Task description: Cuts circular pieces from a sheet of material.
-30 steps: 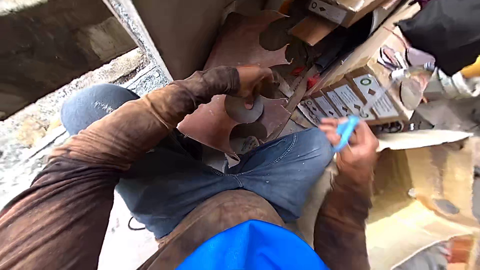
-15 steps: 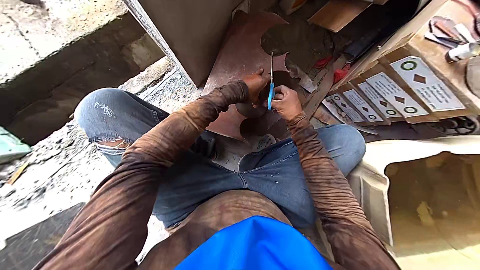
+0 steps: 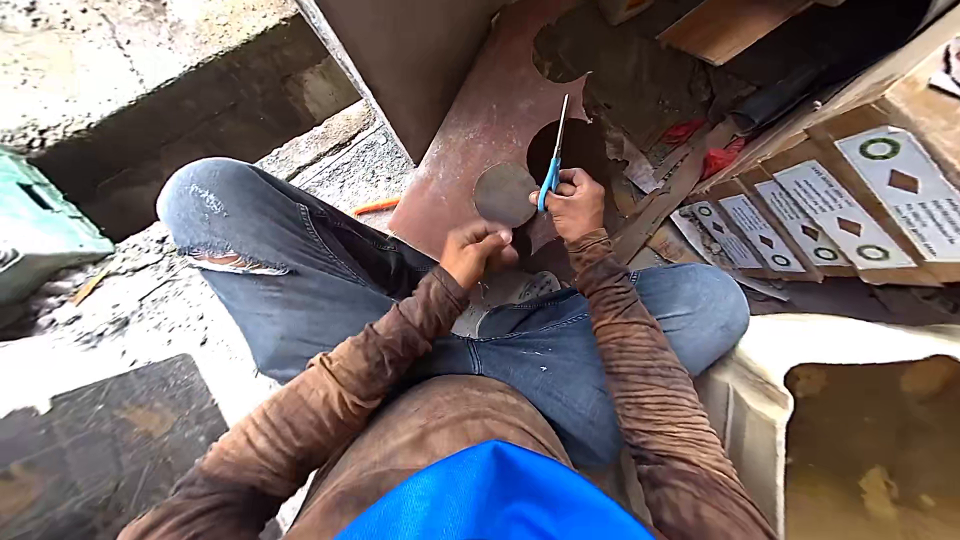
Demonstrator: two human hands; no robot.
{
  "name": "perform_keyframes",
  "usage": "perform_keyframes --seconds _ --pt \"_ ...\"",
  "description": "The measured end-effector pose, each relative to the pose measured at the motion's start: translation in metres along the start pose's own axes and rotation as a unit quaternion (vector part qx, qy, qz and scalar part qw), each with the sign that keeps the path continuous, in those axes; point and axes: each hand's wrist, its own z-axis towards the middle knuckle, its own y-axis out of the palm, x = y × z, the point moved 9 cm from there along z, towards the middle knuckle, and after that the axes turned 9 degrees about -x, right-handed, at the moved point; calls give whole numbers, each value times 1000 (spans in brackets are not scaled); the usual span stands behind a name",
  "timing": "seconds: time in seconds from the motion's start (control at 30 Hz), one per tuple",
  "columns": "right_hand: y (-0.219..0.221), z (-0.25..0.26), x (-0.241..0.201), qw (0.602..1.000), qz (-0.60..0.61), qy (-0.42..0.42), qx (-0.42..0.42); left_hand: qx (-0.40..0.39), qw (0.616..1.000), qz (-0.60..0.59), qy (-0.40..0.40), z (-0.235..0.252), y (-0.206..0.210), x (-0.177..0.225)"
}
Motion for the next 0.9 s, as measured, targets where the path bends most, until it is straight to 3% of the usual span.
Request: perform_keyframes --seconds 0.07,0.13,0.23,0.3,0.37,0.47,0.53,0.67,0.73,0.9 --pt "-4 17 3 1000 8 -4 11 -8 962 -163 -219 -7 25 -70" --pt "-5 11 -1 1000 3 -23 0 51 944 -202 -256 -2 38 -106" --pt "-13 16 -10 1000 -1 -21 15 101 969 -200 -101 31 34 -99" --pt "-19 17 -17 1000 0 -15 27 123 965 -231 4 55 27 -86" --pt "-25 17 -20 999 9 -12 37 134 941 -304 72 78 25 -75" --pt "-28 22 -16 998 32 -5 57 137 868 -453 149 104 24 -47" --pt "-28 19 -16 997 35 -6 66 136 844 -483 188 107 18 -30" --pt "-20 12 -20 997 29 14 63 112 868 -439 201 103 7 -21" --pt "-15 11 -25 998 27 19 58 147 877 -421 177 100 1 -22" --pt "0 13 -33 999 27 -27 -2 152 846 -487 157 107 -9 -30"
